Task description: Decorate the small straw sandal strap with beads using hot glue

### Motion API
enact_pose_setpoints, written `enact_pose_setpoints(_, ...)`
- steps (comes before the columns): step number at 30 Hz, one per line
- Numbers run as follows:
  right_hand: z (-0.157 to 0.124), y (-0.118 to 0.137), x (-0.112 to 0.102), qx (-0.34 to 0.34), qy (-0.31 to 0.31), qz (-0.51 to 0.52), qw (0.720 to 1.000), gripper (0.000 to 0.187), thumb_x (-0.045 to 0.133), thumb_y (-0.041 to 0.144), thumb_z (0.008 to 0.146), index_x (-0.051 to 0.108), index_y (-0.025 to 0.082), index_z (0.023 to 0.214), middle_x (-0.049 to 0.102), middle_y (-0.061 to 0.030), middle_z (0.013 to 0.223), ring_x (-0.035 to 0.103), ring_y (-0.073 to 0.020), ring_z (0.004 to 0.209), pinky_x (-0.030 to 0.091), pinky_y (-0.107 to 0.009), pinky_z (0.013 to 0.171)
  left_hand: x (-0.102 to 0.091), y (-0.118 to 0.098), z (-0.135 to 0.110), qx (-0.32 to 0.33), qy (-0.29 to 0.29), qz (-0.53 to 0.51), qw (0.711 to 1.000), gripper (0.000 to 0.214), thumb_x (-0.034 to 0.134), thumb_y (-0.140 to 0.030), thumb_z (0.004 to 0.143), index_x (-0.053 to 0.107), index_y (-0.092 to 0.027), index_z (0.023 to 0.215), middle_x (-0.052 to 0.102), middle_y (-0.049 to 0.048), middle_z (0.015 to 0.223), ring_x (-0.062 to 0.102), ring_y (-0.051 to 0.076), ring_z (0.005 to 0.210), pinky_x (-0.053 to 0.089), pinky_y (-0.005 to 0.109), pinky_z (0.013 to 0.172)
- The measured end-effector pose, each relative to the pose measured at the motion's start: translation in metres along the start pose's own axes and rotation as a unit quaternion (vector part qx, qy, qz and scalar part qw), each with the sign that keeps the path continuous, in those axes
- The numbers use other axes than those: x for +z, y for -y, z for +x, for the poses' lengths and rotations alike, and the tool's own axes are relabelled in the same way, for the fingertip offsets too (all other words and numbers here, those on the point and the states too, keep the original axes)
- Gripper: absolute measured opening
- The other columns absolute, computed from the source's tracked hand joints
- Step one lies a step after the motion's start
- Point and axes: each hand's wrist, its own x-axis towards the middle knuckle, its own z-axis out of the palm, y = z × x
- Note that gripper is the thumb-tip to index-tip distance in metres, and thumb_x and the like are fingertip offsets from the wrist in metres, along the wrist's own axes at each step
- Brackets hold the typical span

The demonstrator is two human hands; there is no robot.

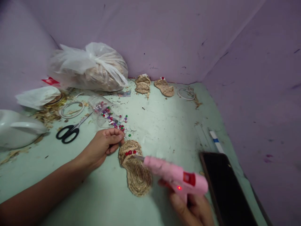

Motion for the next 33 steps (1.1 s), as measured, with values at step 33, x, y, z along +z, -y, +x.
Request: enact_pose_setpoints(33, 0.104, 0.061, 0.061, -0.158, 0.256, -0.179, 0.937, 0.049, 0.042, 0.000, 0.076, 0.054, 0.018, 0.120, 0.063, -0.0094, 0.105, 0.054, -0.0221, 0.101, 0.042, -0.041, 0.089, 0.014, -0.005, -0.050, 0.021, -0.007, 0.170, 0.985, 0.016, 0.056, -0.031, 0.068, 0.051, -0.016, 0.067, 0.054, -0.0031, 0.052, 0.041, 0.006, 0.036, 0.030, 0.018, 0.036)
